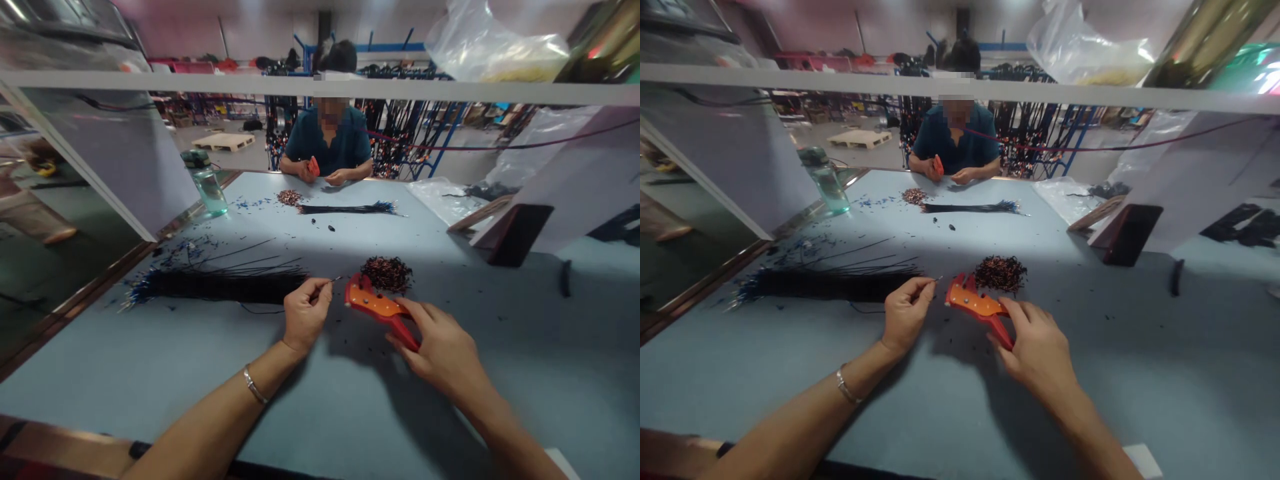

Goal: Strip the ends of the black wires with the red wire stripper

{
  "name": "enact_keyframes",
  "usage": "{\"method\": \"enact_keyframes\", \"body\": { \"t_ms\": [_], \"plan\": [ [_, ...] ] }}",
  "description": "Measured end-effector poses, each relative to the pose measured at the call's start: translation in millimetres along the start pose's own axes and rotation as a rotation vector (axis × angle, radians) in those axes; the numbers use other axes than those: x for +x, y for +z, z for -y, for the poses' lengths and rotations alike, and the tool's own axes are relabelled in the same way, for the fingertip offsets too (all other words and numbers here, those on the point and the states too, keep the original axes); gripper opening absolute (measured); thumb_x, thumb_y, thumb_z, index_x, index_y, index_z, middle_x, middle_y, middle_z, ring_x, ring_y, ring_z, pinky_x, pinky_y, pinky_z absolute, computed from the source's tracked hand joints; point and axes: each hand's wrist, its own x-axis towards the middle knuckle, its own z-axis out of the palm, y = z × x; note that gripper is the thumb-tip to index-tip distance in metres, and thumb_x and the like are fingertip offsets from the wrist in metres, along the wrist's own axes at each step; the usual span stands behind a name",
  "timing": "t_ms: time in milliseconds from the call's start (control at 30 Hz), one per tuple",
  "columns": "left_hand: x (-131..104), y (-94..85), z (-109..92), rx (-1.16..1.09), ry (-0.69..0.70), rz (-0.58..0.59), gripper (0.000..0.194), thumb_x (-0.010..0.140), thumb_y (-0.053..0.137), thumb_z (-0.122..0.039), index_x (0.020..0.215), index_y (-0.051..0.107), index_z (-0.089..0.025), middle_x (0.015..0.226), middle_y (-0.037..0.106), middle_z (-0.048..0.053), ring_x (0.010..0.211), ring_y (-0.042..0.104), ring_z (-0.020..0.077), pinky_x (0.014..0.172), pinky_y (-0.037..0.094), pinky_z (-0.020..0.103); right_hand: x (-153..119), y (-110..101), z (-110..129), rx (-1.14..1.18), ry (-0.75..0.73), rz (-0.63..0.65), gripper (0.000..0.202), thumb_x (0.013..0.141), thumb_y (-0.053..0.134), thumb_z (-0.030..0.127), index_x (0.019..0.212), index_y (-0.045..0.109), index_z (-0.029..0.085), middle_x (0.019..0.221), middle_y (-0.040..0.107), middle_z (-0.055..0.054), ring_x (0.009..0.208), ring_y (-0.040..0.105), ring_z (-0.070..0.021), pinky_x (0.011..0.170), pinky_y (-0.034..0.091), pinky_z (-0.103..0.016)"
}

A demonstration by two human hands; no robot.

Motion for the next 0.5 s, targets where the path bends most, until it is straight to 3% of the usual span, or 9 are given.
{"method": "enact_keyframes", "body": {
  "t_ms": [200,500],
  "plan": [
    [-7,1.0,-5,0.055,0.103,0.098,0.018,0.082,0.058,-0.022,0.075,0.072,-0.013,0.056,0.063,-0.001,0.047,0.05,0.0075,0.046,0.038,0.016,-4,13,15,-0.113,-0.196,0.23,0.056,0.065,0.081,0.031,0.115,0.061,0.017,0.103,0.068,-0.014,0.091,0.062,-0.0336,0.08,0.048,-0.047],
    [-17,4.0,-2,0.098,0.301,0.276,0.018,0.083,0.056,-0.019,0.077,0.073,-0.015,0.061,0.071,0.003,0.05,0.058,0.0103,0.053,0.044,0.019,-1,10,16,-0.045,-0.237,0.286,0.057,0.069,0.079,0.04,0.117,0.06,0.015,0.112,0.063,-0.016,0.1,0.057,-0.0336,0.086,0.045,-0.049]
  ]
}}
